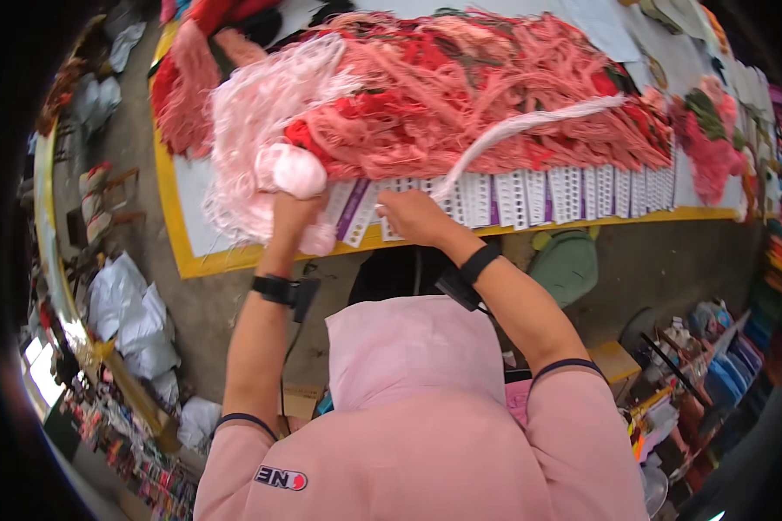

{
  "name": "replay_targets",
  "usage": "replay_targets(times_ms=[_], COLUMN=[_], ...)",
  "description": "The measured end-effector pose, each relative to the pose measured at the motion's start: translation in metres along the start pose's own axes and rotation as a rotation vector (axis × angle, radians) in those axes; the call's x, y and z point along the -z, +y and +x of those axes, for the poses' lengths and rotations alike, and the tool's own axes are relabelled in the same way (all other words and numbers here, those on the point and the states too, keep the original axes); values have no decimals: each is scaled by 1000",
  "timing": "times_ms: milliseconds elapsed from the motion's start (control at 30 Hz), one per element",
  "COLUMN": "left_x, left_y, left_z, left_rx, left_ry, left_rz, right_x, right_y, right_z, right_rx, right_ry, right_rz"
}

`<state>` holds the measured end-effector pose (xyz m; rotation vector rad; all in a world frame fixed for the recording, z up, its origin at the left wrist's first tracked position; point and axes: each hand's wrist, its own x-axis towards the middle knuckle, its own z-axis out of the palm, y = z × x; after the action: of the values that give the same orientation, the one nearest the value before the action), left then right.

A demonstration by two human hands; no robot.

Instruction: The person pulls strands of pink thread from a bundle and loops them through holes in a paper card. They then pick up a bundle of light pink thread, separate a strand, and loop it through a hole in another card.

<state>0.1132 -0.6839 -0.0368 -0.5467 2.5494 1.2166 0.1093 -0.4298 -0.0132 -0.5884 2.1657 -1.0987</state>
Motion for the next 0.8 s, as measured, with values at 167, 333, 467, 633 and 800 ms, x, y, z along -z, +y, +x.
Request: replay_targets(times_ms=[167, 333, 467, 633, 800], left_x=[-22, -35, -35, -28, -25], left_y=[16, 21, 30, 36, 30], left_z=[-6, -14, -24, -26, -21], left_rx=[54, 10, 277, 267, 348], left_ry=[50, -81, -314, -331, -477], left_rz=[133, -140, -622, -738, -763], right_x=[-9, 8, 7, 6, 13], right_y=[2, -6, -2, -9, -28], right_z=[16, 28, 27, 32, 40], right_rx=[46, -7, 21, 97, 72], right_ry=[133, 47, 32, 100, 33], right_rz=[-65, -33, -85, -274, -542])
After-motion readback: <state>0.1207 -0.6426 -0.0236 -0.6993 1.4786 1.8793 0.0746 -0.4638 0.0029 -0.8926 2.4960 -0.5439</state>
